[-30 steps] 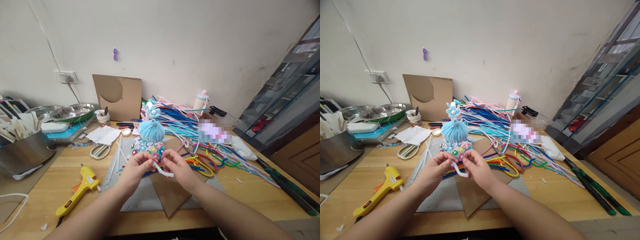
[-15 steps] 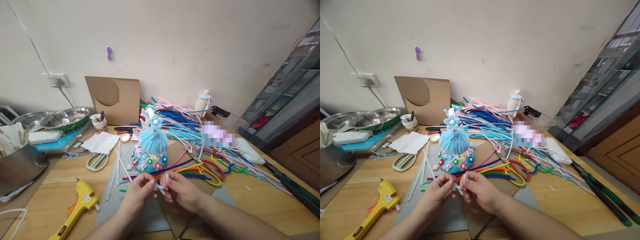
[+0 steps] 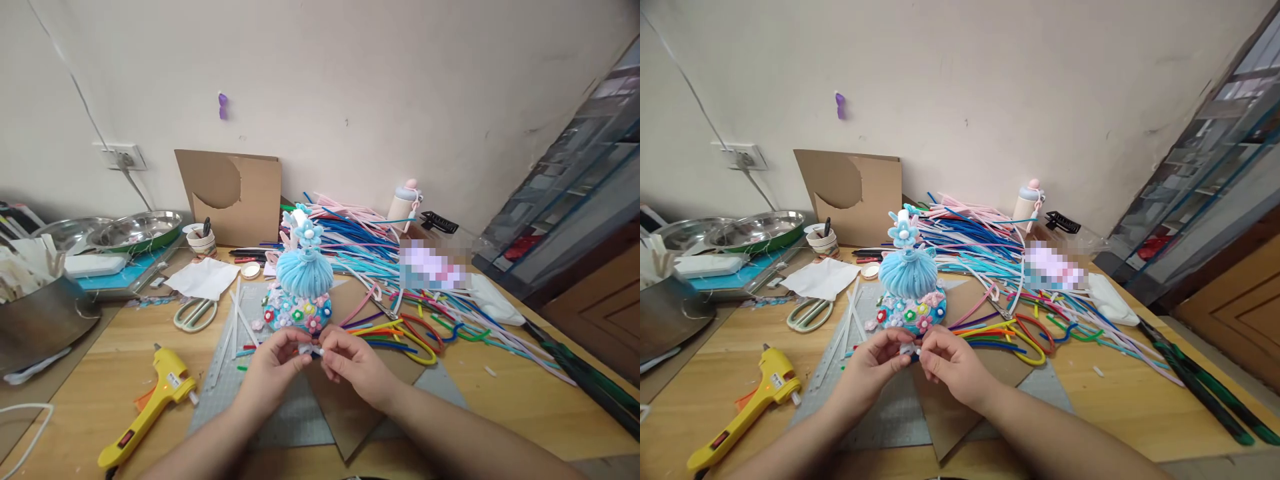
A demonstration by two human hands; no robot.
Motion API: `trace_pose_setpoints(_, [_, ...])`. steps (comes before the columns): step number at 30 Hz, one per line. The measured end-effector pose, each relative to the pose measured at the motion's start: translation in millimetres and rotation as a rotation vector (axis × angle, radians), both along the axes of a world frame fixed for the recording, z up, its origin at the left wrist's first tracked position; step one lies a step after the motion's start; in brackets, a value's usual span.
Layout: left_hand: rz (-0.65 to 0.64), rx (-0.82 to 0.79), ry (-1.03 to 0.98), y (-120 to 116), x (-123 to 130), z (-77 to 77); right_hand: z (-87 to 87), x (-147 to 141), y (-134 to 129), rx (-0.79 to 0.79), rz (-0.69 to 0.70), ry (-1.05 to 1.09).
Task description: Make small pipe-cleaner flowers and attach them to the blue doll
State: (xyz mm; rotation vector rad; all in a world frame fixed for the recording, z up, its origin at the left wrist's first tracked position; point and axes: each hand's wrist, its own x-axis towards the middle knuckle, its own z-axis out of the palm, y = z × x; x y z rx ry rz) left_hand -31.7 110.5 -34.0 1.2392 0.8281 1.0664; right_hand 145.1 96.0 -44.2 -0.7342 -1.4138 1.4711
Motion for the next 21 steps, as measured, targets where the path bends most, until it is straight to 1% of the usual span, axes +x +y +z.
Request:
trace_pose_setpoints(2, [-0.023,-0.092,-0.006,2.4,-1.6,0.8,-2.0,0.5,-2.2,0.074,-0.038,-0.051])
trace_pose_setpoints(5, [-0.076,-0.198,-0.015,4.7,-3.5,3.7,-5.3,-0.4,-4.6,0.100,-0.081,-0.068])
trace_pose_setpoints(9, [-0.117,-0.318,-0.111,4.0,-4.2,8.8,-5.2,-1.7,-4.2,0.072,-0.124,-0.094])
trace_pose_setpoints(12, [-0.133,-0.383,-0.184,2.8,-5.0,13.5,-2.5,-1.8,-2.3,-0.001,-0.154,-0.077])
trace_pose_setpoints(14, [-0.133,-0.390,-0.193,3.2,-5.7,15.2,-0.7,-2.0,-0.7,-0.051,-0.145,-0.032])
trace_pose_setpoints(17, [-0.105,-0.347,-0.148,6.2,-6.6,13.2,1.3,-2.6,1.8,-0.094,-0.123,0.047])
trace_pose_setpoints(19, [-0.061,-0.275,-0.092,8.5,-6.7,9.8,1.9,-3.0,2.7,-0.092,-0.126,0.049])
trace_pose_setpoints(21, [-0.003,-0.176,-0.033,9.4,-6.0,6.9,2.1,-3.2,1.9,-0.064,-0.148,-0.011])
